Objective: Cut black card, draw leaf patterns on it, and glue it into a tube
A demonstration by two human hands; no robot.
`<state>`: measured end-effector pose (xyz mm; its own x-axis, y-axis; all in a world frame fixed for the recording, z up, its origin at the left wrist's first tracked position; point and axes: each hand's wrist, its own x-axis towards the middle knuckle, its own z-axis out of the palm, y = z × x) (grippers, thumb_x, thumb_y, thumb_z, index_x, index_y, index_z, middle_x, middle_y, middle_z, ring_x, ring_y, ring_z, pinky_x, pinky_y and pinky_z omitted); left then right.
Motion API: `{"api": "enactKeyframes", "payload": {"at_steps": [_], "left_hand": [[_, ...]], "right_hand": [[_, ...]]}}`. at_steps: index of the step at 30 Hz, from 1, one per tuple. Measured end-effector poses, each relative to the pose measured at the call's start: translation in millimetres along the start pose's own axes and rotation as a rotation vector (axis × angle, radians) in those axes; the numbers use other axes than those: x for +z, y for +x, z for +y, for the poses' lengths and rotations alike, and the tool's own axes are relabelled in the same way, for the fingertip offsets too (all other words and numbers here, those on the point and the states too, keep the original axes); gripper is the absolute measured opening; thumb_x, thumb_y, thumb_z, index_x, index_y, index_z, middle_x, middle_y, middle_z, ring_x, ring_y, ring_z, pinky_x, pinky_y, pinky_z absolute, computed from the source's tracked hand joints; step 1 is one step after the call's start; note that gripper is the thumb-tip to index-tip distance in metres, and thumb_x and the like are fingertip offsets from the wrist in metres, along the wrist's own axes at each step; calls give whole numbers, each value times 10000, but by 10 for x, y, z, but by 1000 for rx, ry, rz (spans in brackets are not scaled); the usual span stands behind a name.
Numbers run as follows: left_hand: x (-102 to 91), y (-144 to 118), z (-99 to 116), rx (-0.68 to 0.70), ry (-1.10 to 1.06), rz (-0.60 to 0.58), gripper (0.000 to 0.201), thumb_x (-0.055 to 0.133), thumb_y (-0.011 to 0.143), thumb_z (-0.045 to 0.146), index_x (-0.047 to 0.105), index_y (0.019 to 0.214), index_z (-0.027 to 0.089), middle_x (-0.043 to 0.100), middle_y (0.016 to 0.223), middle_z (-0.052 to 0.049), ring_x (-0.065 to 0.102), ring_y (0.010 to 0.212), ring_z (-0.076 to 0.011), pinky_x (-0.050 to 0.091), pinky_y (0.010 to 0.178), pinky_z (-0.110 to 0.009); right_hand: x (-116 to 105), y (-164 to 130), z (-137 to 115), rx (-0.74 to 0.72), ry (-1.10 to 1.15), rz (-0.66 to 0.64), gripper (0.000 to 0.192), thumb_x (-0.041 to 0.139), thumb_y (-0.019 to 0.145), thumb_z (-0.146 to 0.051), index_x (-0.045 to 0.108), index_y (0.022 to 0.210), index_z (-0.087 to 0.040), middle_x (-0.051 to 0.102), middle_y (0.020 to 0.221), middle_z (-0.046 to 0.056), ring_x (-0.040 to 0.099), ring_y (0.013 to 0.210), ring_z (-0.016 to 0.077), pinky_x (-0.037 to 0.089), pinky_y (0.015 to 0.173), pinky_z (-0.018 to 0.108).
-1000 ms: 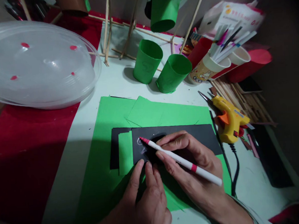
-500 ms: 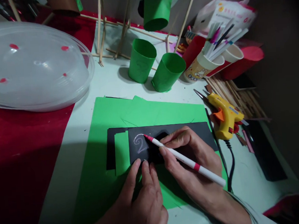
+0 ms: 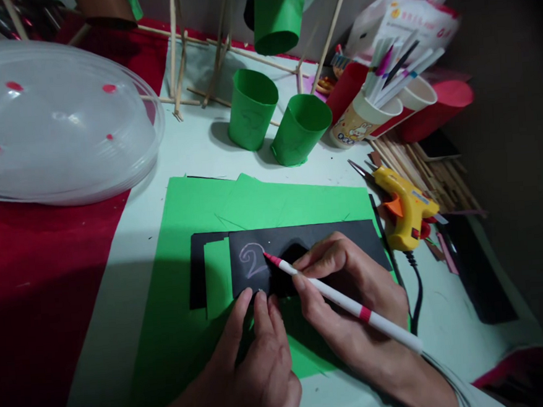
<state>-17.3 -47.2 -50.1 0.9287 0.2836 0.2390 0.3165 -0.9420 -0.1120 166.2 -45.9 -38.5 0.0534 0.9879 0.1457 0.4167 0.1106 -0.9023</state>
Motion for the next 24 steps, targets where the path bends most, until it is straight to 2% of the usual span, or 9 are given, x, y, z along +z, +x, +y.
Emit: {"api": "enactKeyframes", "payload": {"at_steps": [15, 24], "left_hand": [[-12, 1, -20, 27, 18, -13, 303, 363, 949, 110, 634, 817, 140, 766, 1091, -145, 691, 1055, -325, 432, 993, -555], [-12, 1, -19, 31, 17, -14, 293, 389, 948, 121, 629, 783, 149, 769, 1090, -138, 698, 1049, -320, 430, 1002, -541]], "right_hand": [[-9, -17, -14, -1, 33, -59, 161, 670, 846, -109, 561, 809, -222, 632, 811, 5, 616, 698, 155, 502, 602, 304], [3, -5, -33, -12, 26, -46, 160, 666, 840, -105, 560, 798, -217, 621, 797, -2, 615, 687, 145, 497, 604, 298]]}}
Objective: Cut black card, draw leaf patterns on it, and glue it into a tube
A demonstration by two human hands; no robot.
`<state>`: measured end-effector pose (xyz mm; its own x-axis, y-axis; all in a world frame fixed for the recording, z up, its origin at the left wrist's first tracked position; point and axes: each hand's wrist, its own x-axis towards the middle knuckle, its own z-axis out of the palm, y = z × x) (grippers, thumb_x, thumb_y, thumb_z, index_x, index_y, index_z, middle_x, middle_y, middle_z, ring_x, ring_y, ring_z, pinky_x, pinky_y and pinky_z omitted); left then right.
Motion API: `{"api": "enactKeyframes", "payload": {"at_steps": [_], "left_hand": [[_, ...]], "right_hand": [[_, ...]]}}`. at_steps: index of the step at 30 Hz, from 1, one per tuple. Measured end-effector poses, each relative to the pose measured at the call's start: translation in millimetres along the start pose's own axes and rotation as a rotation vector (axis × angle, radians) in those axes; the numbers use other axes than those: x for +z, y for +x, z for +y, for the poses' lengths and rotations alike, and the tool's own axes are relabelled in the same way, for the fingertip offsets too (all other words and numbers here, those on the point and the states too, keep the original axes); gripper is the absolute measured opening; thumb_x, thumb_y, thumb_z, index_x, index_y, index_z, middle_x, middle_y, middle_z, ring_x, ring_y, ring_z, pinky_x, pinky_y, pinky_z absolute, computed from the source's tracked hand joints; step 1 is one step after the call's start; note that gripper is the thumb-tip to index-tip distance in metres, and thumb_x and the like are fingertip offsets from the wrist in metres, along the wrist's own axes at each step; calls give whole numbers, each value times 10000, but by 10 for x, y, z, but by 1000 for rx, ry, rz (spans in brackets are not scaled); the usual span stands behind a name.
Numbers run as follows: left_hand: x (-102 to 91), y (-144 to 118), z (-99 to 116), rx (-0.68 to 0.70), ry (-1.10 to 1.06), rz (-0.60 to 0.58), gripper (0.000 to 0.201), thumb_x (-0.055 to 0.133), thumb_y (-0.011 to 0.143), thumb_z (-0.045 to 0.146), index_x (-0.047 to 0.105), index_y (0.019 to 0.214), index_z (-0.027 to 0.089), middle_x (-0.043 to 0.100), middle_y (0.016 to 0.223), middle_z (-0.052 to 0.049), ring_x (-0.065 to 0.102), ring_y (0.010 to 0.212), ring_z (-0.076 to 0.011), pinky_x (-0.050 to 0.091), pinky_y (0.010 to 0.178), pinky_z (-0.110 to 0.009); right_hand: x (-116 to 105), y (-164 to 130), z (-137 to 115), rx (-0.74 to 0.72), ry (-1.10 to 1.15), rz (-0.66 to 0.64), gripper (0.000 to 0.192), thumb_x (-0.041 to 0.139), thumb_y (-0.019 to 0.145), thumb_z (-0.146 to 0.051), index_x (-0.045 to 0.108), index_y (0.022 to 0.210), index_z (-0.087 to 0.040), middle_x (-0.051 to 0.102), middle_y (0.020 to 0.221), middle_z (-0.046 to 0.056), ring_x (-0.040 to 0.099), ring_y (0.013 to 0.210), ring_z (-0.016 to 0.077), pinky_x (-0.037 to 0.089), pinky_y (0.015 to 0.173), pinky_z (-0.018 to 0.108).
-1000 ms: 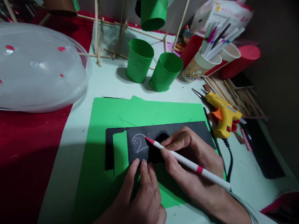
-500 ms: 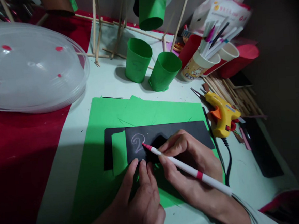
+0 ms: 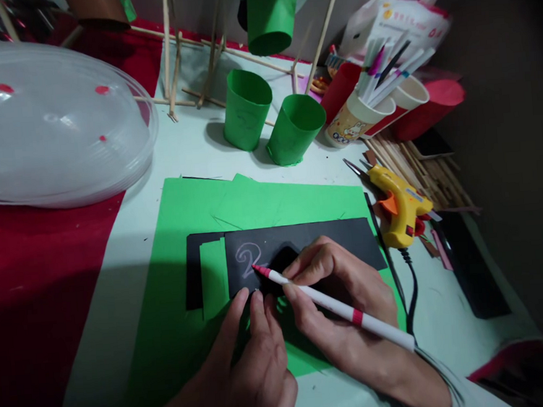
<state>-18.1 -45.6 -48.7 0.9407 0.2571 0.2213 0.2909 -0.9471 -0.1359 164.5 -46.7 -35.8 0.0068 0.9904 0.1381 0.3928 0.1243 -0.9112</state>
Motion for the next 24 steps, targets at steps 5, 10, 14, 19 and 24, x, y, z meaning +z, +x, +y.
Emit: {"api": "enactKeyframes", "payload": {"at_steps": [5, 10, 14, 19, 24], "left_hand": [[2, -5, 6, -3, -6, -2, 297, 404, 945, 132, 630, 753, 154, 766, 1111, -136, 695, 1052, -320, 435, 1008, -537], [11, -7, 9, -9, -10, -2, 312, 385, 944, 125, 614, 736, 161, 764, 1120, -140, 695, 1055, -316, 437, 1006, -529], [0, 1, 2, -11, 1, -1, 324, 388, 952, 149, 614, 721, 165, 766, 1117, -138, 697, 1052, -314, 448, 1002, -524], [28, -14, 18, -18, -9, 4, 312, 408, 940, 162, 610, 703, 167, 760, 1129, -154, 687, 1063, -330, 432, 1014, -539], [109, -51, 53, -16, -40, 47, 288, 431, 918, 175, 615, 697, 150, 736, 1151, -211, 667, 1080, -381, 384, 1031, -591]], "right_hand": [[7, 11, 11, 21, 1, 46, 160, 670, 846, -133, 554, 769, -211, 607, 774, 0, 595, 676, 145, 484, 612, 307], [-16, 18, 15, 11, -32, 75, 167, 661, 843, -113, 547, 774, -213, 605, 772, 0, 575, 671, 144, 471, 605, 304], [-47, 15, 22, 6, -57, 102, 166, 663, 846, -130, 545, 770, -220, 599, 765, 1, 569, 669, 155, 470, 601, 314], [-64, 27, 26, 9, -98, 118, 165, 659, 847, -140, 545, 760, -221, 581, 746, -6, 562, 658, 153, 464, 596, 308], [-80, 7, 27, -1, -99, 125, 177, 651, 852, -130, 534, 752, -218, 570, 746, -2, 542, 660, 150, 445, 594, 309]]}}
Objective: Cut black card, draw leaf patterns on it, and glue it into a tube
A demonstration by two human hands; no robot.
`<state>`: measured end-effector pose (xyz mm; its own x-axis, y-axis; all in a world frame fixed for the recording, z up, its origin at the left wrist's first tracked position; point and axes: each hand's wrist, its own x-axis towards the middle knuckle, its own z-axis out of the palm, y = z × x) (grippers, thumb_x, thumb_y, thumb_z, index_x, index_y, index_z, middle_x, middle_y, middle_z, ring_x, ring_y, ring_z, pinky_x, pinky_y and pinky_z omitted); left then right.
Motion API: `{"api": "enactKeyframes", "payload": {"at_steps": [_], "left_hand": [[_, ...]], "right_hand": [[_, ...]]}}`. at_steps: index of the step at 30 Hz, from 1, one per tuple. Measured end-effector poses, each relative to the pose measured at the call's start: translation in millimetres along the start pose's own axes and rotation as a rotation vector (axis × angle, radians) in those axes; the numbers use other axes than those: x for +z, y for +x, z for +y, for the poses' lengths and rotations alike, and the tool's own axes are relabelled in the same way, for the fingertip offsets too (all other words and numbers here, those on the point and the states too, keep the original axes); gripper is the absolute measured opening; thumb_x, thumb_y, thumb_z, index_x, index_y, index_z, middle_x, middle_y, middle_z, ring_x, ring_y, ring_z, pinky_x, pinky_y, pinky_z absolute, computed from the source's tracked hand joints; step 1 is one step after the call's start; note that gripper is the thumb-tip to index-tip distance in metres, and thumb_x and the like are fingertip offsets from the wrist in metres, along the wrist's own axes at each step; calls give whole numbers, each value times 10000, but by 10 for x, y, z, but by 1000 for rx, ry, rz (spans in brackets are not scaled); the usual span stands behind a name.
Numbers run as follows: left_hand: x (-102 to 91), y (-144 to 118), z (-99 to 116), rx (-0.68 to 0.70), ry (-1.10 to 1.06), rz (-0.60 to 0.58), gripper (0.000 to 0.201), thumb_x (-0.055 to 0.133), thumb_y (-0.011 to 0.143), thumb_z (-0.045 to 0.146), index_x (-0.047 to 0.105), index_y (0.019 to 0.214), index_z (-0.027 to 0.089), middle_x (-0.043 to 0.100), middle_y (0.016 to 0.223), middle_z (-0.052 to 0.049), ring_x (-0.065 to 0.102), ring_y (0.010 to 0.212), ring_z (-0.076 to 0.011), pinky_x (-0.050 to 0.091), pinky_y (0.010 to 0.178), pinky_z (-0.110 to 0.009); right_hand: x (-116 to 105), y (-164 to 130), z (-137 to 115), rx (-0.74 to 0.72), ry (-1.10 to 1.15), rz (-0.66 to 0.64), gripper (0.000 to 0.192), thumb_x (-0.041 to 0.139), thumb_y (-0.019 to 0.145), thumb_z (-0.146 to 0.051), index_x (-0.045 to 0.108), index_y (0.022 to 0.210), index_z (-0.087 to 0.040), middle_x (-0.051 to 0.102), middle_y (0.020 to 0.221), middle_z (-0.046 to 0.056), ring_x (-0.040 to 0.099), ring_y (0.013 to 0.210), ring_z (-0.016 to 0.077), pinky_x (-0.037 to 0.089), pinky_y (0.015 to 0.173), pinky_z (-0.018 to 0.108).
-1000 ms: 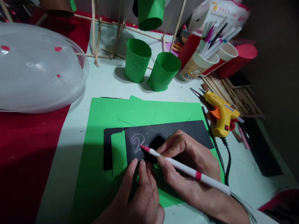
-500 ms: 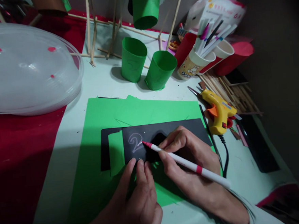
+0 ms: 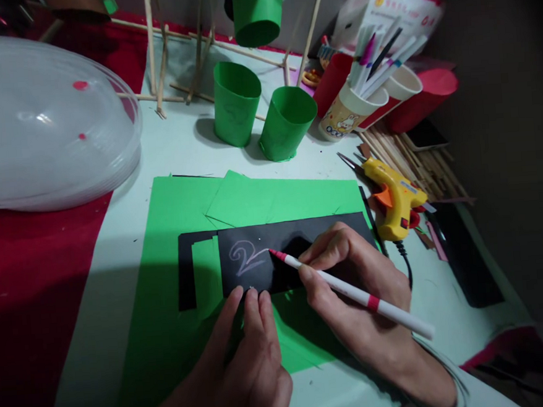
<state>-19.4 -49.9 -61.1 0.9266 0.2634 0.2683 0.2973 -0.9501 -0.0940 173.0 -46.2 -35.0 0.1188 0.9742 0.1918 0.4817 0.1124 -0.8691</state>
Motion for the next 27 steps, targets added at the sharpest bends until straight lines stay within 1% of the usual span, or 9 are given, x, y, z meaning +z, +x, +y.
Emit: {"api": "enactKeyframes", "payload": {"at_steps": [2, 6, 14, 19, 22, 25, 27], "left_hand": [[16, -11, 6, 0, -13, -10, 281, 435, 913, 176, 621, 705, 145, 728, 1162, -221, 658, 1092, -387, 370, 1043, -594], [11, -23, 13, -8, -44, 11, 272, 422, 911, 163, 633, 742, 132, 721, 1166, -228, 650, 1102, -390, 351, 1054, -605], [3, -14, 16, 1, -20, -3, 281, 403, 922, 158, 609, 733, 136, 720, 1154, -243, 656, 1093, -395, 363, 1040, -609], [12, -23, 14, -1, -4, 0, 280, 390, 925, 161, 626, 776, 133, 730, 1148, -220, 662, 1079, -380, 374, 1033, -603], [9, -19, 17, -12, -5, -5, 282, 382, 925, 156, 631, 794, 138, 731, 1157, -200, 659, 1085, -368, 370, 1044, -597], [-7, 4, 21, -28, -18, 8, 304, 358, 929, 134, 627, 788, 139, 733, 1150, -198, 658, 1088, -363, 370, 1046, -588], [-29, 21, 21, -30, -11, -9, 319, 343, 937, 115, 622, 784, 141, 738, 1141, -192, 664, 1085, -355, 379, 1043, -577]], "right_hand": [[-12, -19, 6, -5, 0, 1, 180, 657, 848, -125, 530, 758, -216, 568, 754, -2, 542, 667, 149, 439, 598, 312], [-33, -56, 17, 9, -1, -23, 186, 653, 849, -111, 523, 769, -218, 570, 783, 0, 545, 688, 152, 432, 607, 317], [-64, -76, 3, -15, -7, -75, 191, 640, 822, -64, 520, 786, -208, 555, 799, -1, 545, 707, 146, 435, 617, 317], [-49, -110, 10, -40, 23, -83, 194, 641, 803, -63, 507, 788, -202, 551, 786, -7, 533, 678, 132, 423, 587, 305], [-35, -122, 5, -48, 42, -95, 192, 645, 802, -65, 510, 790, -201, 560, 789, -8, 545, 687, 129, 431, 596, 303], [-31, -125, -11, -40, 60, -131, 190, 660, 803, -65, 525, 798, -200, 573, 799, -9, 566, 705, 128, 450, 607, 297], [-24, -126, -20, -29, 66, -154, 187, 669, 805, -66, 538, 806, -199, 580, 801, -12, 577, 707, 124, 459, 609, 290]]}}
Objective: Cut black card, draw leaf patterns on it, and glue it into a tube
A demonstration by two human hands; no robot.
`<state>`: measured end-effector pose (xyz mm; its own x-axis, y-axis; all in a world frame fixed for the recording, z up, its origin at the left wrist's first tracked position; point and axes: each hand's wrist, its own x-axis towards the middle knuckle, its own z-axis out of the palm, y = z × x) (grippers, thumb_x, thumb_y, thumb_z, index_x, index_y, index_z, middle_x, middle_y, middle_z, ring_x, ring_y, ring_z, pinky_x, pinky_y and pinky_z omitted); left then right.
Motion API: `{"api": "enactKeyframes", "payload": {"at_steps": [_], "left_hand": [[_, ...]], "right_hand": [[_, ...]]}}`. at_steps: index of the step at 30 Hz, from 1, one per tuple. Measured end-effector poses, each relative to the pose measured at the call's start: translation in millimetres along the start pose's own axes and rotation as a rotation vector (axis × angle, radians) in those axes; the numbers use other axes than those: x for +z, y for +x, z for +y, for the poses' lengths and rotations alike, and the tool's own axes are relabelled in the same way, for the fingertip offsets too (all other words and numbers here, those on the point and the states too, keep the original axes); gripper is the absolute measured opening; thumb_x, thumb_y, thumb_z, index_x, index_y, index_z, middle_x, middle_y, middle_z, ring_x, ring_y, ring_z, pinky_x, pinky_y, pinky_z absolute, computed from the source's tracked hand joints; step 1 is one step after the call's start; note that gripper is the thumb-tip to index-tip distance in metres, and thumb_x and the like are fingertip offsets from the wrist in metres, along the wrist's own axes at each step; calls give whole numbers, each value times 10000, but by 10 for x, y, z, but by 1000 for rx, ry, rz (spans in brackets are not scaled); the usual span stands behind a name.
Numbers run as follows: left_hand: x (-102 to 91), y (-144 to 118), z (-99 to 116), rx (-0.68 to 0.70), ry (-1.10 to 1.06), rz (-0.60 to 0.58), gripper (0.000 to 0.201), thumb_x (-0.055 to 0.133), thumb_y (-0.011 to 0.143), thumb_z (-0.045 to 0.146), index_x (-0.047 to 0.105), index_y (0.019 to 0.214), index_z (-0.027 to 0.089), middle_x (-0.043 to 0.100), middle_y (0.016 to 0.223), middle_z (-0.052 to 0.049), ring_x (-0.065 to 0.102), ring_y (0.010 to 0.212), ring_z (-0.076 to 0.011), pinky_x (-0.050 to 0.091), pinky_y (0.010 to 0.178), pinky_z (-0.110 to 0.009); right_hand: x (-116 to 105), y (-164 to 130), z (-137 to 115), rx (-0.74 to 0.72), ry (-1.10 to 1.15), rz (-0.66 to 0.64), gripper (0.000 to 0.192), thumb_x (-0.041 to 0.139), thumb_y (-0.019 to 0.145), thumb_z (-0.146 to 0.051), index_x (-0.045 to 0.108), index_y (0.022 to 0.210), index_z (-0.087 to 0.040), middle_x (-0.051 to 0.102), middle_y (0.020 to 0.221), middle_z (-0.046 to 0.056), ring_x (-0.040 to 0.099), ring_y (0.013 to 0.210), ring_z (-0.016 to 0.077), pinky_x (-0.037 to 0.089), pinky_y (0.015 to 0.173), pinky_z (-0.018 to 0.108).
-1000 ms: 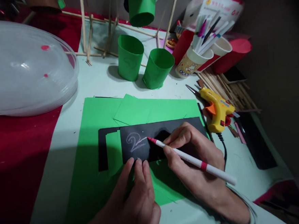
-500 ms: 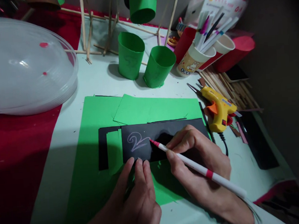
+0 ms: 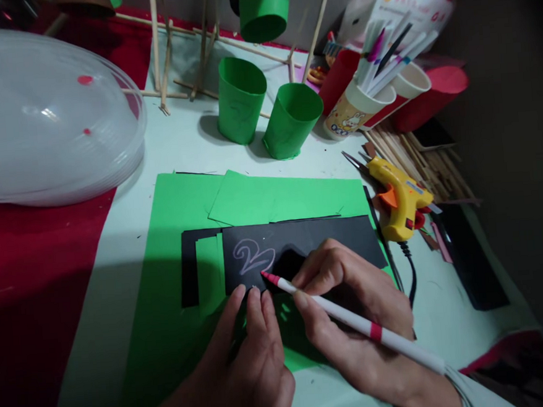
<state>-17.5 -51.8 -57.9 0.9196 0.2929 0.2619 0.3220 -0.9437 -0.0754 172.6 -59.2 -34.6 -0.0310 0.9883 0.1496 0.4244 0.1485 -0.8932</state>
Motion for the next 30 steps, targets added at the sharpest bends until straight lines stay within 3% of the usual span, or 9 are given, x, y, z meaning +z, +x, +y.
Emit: {"api": "enactKeyframes", "payload": {"at_steps": [30], "left_hand": [[-79, 44, -41, -9, 45, 13, 314, 340, 974, 90, 608, 817, 136, 782, 1028, -149, 738, 983, -300, 420, 994, -496]], "right_hand": [[122, 83, -22, -21, 46, -68, 140, 675, 840, -70, 594, 837, -184, 639, 820, -15, 640, 723, 101, 507, 641, 242]]}}
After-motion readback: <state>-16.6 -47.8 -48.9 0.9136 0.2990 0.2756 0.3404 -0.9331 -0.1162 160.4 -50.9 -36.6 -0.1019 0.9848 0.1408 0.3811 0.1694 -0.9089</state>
